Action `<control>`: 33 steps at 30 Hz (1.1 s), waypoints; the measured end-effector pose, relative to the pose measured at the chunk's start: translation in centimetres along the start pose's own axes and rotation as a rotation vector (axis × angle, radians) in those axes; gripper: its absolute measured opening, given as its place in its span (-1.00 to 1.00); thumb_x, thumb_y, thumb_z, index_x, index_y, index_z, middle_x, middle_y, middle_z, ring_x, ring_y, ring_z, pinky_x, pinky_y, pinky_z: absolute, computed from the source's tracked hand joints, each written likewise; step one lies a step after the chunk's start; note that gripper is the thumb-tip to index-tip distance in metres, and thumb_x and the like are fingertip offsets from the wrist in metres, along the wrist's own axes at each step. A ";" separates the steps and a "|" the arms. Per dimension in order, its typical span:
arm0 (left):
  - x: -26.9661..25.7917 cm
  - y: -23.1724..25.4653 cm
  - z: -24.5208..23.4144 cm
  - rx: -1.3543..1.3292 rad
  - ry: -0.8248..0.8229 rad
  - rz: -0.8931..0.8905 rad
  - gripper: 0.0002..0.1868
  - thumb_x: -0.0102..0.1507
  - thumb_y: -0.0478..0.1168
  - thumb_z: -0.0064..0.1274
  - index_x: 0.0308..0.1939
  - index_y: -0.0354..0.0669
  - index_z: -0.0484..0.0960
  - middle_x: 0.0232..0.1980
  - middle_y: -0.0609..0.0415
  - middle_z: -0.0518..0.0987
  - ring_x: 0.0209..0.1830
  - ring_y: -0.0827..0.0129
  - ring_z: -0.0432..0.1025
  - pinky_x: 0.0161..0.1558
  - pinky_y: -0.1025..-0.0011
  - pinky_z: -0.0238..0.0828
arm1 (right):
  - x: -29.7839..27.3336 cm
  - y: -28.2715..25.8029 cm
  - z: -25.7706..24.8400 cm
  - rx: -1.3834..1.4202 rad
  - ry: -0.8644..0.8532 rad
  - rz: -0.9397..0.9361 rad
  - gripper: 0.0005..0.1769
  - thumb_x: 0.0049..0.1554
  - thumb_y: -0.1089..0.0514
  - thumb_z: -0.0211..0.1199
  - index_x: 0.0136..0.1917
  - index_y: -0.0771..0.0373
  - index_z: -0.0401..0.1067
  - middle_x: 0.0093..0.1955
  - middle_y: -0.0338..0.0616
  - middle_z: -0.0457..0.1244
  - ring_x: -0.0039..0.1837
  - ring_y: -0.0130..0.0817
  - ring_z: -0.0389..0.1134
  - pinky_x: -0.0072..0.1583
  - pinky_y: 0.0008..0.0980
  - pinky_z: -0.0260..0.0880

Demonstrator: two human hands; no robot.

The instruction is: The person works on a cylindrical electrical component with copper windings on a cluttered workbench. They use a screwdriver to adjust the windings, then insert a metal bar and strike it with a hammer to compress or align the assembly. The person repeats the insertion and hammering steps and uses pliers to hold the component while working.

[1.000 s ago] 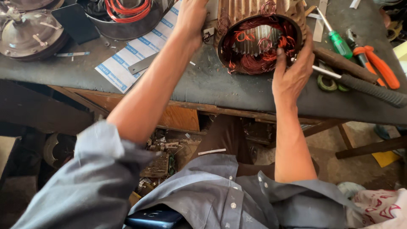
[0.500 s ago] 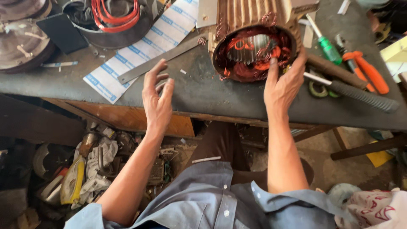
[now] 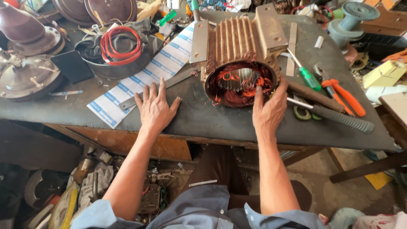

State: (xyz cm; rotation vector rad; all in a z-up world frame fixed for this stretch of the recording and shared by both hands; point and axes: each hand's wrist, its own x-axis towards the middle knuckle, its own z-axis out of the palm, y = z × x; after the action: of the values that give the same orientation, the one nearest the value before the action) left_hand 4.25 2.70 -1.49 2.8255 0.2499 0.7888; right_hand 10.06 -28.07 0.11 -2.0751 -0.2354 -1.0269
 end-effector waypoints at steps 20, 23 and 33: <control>-1.4 5.9 -3.0 -0.595 -0.298 0.008 -0.04 0.08 -0.10 0.23 0.53 -0.07 0.16 0.22 -0.13 0.59 0.29 -0.02 0.37 0.27 0.16 0.26 | -0.1 0.4 0.0 -0.011 -0.010 0.036 -0.28 0.32 -0.03 0.32 0.57 0.29 0.11 0.25 0.26 0.29 0.26 0.16 0.37 0.24 0.04 0.36; -1.5 5.4 -2.9 -0.648 -0.320 -0.026 -0.08 0.10 -0.10 0.18 0.53 -0.06 0.18 0.23 -0.10 0.61 0.29 0.00 0.40 0.30 0.19 0.28 | -0.2 0.5 -0.2 0.008 -0.008 0.023 -0.23 0.29 -0.02 0.34 0.58 0.29 0.09 0.27 0.27 0.27 0.27 0.14 0.36 0.25 0.02 0.35; -1.3 4.6 -3.2 -0.769 -0.367 -0.079 -0.06 0.12 -0.12 0.11 0.57 -0.04 0.09 0.30 -0.10 0.58 0.37 0.00 0.39 0.35 0.21 0.25 | -0.3 0.4 -0.3 0.035 -0.030 0.012 -0.28 0.27 -0.03 0.31 0.56 0.25 0.16 0.29 0.19 0.29 0.29 0.10 0.33 0.31 0.01 0.31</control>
State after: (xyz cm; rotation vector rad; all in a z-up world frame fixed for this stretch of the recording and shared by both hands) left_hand 2.00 -1.61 1.63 2.1472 -0.0088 0.2465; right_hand 9.86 -28.56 -0.24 -2.0592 -0.2543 -0.9792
